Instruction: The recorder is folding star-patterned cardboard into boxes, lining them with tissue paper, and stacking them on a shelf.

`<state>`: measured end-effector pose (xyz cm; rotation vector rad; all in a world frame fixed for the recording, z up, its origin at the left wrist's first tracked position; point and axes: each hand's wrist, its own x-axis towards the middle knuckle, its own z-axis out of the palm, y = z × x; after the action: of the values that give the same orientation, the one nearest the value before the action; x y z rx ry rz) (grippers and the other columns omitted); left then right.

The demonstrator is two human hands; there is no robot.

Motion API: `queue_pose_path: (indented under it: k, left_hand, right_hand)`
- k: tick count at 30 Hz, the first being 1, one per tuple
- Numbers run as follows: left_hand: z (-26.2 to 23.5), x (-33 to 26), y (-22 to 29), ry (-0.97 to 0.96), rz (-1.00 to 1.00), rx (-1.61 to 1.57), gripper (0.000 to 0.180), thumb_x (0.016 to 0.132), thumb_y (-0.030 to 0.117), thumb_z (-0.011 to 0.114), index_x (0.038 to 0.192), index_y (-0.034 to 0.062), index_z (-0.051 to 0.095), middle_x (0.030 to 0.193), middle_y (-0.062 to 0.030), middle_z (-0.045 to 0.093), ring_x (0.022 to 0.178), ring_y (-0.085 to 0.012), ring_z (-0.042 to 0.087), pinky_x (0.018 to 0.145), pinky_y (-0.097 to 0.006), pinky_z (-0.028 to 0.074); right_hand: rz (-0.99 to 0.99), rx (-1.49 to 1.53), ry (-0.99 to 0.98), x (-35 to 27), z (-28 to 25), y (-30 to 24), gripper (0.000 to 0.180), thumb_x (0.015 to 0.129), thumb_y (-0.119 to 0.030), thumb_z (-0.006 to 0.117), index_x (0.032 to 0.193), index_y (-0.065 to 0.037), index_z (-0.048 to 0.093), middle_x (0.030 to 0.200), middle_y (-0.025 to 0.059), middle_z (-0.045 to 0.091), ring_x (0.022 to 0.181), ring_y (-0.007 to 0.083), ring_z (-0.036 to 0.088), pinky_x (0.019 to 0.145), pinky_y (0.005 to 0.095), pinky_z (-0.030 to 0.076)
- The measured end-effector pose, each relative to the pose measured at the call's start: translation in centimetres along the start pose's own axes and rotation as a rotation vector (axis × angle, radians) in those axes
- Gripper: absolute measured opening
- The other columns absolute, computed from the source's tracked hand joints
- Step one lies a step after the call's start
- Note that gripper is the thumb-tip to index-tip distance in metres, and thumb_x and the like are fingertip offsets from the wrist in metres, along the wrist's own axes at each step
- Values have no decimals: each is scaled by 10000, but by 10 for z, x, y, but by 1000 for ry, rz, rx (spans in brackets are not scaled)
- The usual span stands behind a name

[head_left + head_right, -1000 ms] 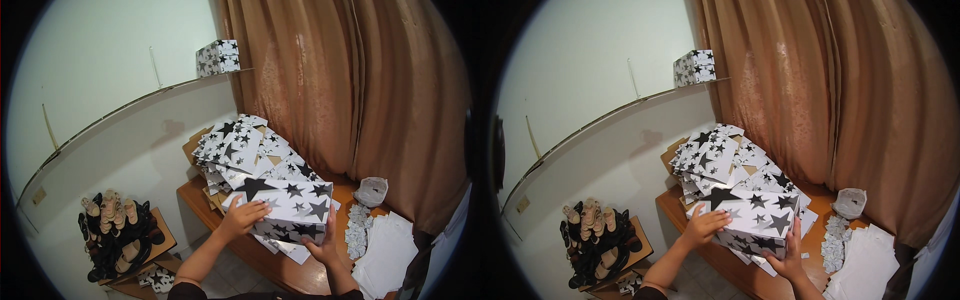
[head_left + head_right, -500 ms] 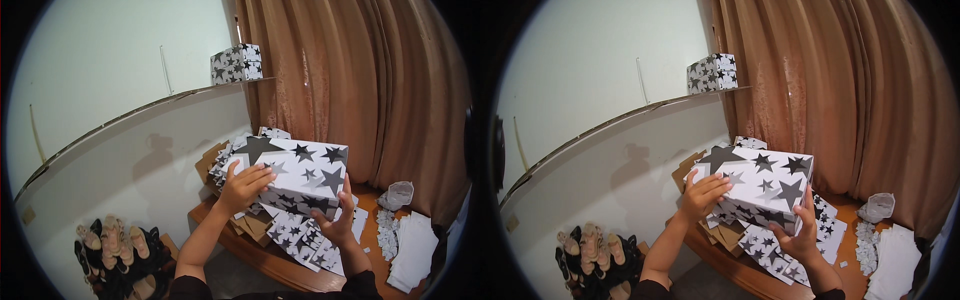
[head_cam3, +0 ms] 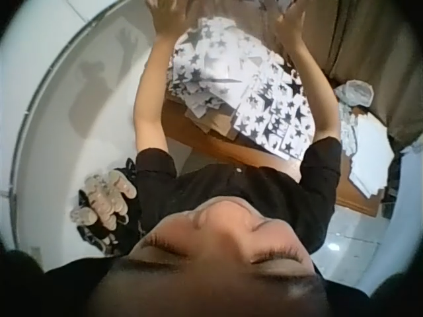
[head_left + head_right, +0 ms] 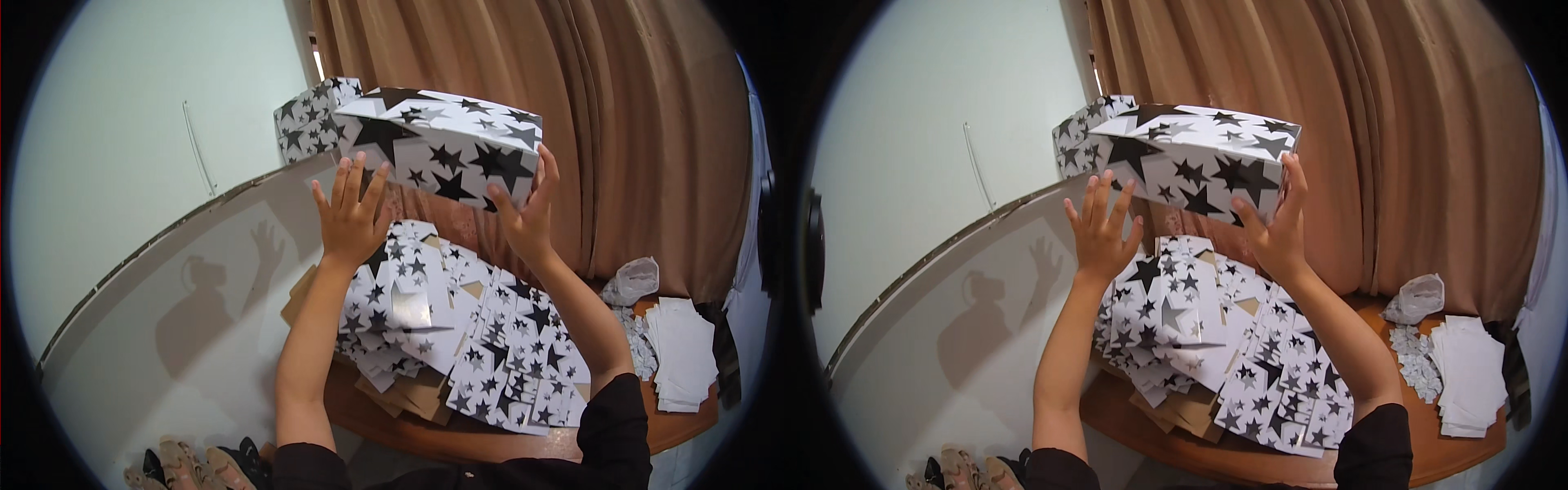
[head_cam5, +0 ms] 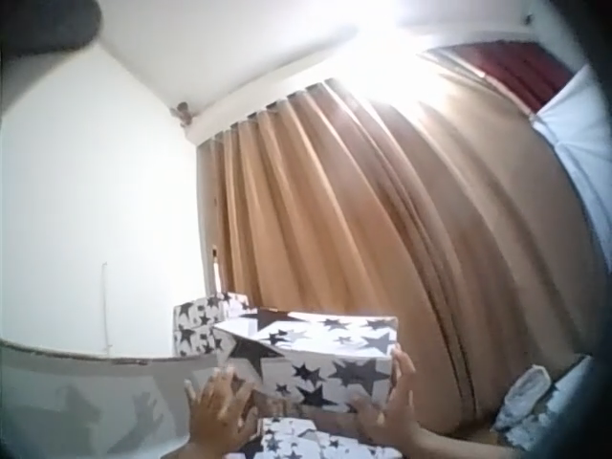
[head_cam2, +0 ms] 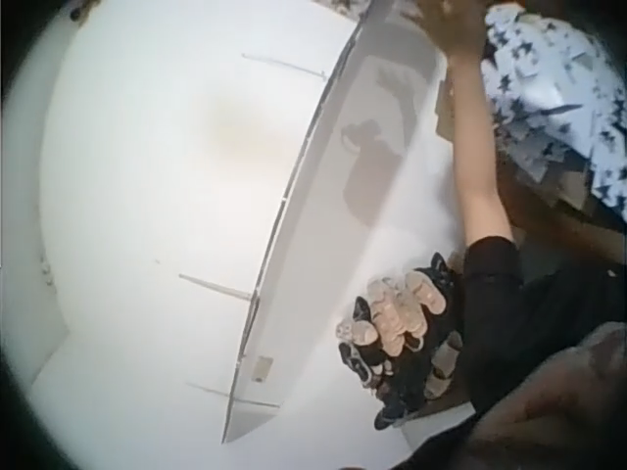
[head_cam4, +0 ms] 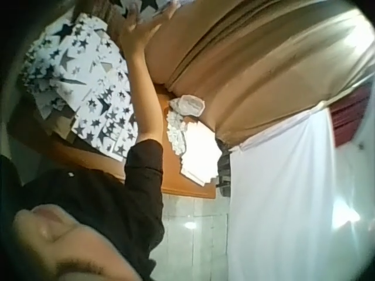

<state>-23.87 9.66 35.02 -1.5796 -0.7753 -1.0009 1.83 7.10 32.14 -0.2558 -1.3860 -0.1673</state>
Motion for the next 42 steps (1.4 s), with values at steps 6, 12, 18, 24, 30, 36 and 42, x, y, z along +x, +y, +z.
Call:
queue_pose_path:
  k: [6, 12, 18, 24, 30, 36, 42]
  left_hand:
    - [36, 22, -44, -194, -244, 160, 556, 792, 292, 593, 1327, 224, 459, 1493, -43, 244, 1388, -230, 200, 969, -723, 96]
    - [99, 5, -89, -377, -101, 411, 663, 782, 389, 589, 1372, 158, 398, 1524, -87, 153, 1413, -224, 121, 993, -668, 107]
    - [157, -4, -136, -289, -26, 536, 687, 737, 387, 606, 1359, 171, 412, 1509, -86, 214, 1405, -215, 162, 1016, -619, -26]
    - [194, -7, -135, -263, 124, 621, 682, 739, 400, 594, 1363, 211, 394, 1486, -67, 275, 1382, -185, 239, 1007, -597, -140]
    - [223, -16, -144, -293, 81, 537, 693, 727, 472, 588, 1357, 250, 404, 1486, -23, 282, 1390, -111, 198, 1019, -587, -153]
    - [225, -16, -160, -211, 176, 600, 671, 742, 513, 553, 1352, 269, 419, 1472, 14, 304, 1395, -76, 153, 1018, -589, -200]
    - [219, -17, -164, -228, 211, 589, 639, 765, 504, 528, 1349, 265, 425, 1450, 13, 339, 1389, -66, 163, 1013, -583, -217]
  right_hand:
    - [-117, 1, 167, 58, 36, 54, 733, 828, -61, 628, 1389, -62, 156, 1346, 238, 338, 1274, 306, 347, 1062, 389, 238]
    - [-193, -130, 158, 123, 85, 104, 713, 847, -151, 639, 1390, -62, 187, 1370, 258, 298, 1325, 360, 256, 1067, 437, 243]
    - [-164, -256, 80, 198, 155, 148, 734, 846, -231, 650, 1410, -122, 193, 1410, 305, 230, 1365, 443, 134, 1069, 483, 230]
    - [-164, -313, 18, 245, 220, 186, 715, 847, -208, 642, 1412, -165, 206, 1405, 361, 197, 1353, 469, 155, 1068, 483, 232]
    - [-156, -322, 1, 251, 268, 210, 720, 833, -168, 638, 1413, -166, 212, 1383, 361, 233, 1319, 479, 221, 1049, 488, 263]
    - [-139, -309, 17, 259, 295, 236, 740, 835, -199, 636, 1424, -187, 188, 1365, 372, 246, 1286, 513, 244, 1016, 547, 278]
    - [0, -379, -29, 269, 329, 251, 774, 830, -271, 635, 1435, -252, 154, 1391, 355, 224, 1305, 535, 197, 985, 648, 253]
